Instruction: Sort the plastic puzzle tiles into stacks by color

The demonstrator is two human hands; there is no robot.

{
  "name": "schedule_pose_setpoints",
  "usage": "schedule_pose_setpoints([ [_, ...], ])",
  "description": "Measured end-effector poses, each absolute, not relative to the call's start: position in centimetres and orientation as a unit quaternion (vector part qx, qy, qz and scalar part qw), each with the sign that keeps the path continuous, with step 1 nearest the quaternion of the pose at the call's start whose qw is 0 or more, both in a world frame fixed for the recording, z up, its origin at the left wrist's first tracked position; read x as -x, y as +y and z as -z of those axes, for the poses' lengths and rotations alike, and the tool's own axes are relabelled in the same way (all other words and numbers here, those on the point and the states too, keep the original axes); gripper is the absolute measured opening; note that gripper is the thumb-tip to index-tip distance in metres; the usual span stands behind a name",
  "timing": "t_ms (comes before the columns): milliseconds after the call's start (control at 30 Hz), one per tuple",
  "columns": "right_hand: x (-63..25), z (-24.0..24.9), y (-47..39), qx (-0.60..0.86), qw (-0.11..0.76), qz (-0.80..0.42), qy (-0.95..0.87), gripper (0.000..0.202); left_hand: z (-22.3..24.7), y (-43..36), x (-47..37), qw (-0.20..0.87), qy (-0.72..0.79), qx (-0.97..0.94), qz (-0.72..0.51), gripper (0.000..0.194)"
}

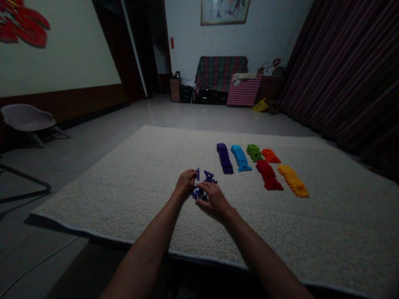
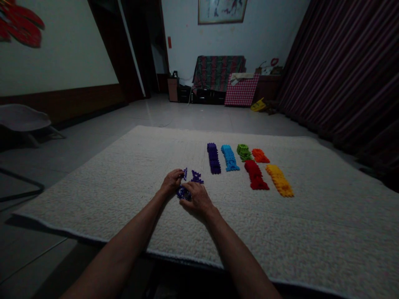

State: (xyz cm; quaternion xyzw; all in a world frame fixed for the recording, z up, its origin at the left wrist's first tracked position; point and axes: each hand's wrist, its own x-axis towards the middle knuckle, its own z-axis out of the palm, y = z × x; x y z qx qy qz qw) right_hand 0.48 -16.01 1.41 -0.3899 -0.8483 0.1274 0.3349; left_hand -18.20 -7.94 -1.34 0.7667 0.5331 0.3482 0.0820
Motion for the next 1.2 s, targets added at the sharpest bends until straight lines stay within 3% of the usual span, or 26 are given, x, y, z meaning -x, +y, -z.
schedule_pose_setpoints([
  [133, -0.3, -0.9, -15.7, 0.389, 0.346, -0.120, -0.845, 0.038, 1.4, -7.9, 18.2, 0.081, 0.528, -0.769, -0.351, 0.036],
  [533, -2.0, -1.3, -15.2, 0.379, 0.424, -0.168, -0.805, 0.023, 1.3, -8.0, 18.3, 0.088, 0.533, -0.764, -0.353, 0.033],
  [733, -4.1, -0.2, -13.0, 0.516, 0.492, -0.077, -0.697, 0.021, 0.9, -8.3, 18.2, 0.084, 0.530, -0.764, -0.358, 0.032],
  [1000, -5.1, 1.3, -11.6, 0.578, 0.456, -0.030, -0.676, 0.023, 0.2, -8.2, 14.8, 0.081, 0.562, -0.738, -0.363, 0.024],
  [1200, -4.4, 0.8, -11.9, 0.491, 0.425, -0.100, -0.754, 0.026, 0.7, -8.3, 13.4, 0.062, 0.551, -0.754, -0.352, 0.025],
])
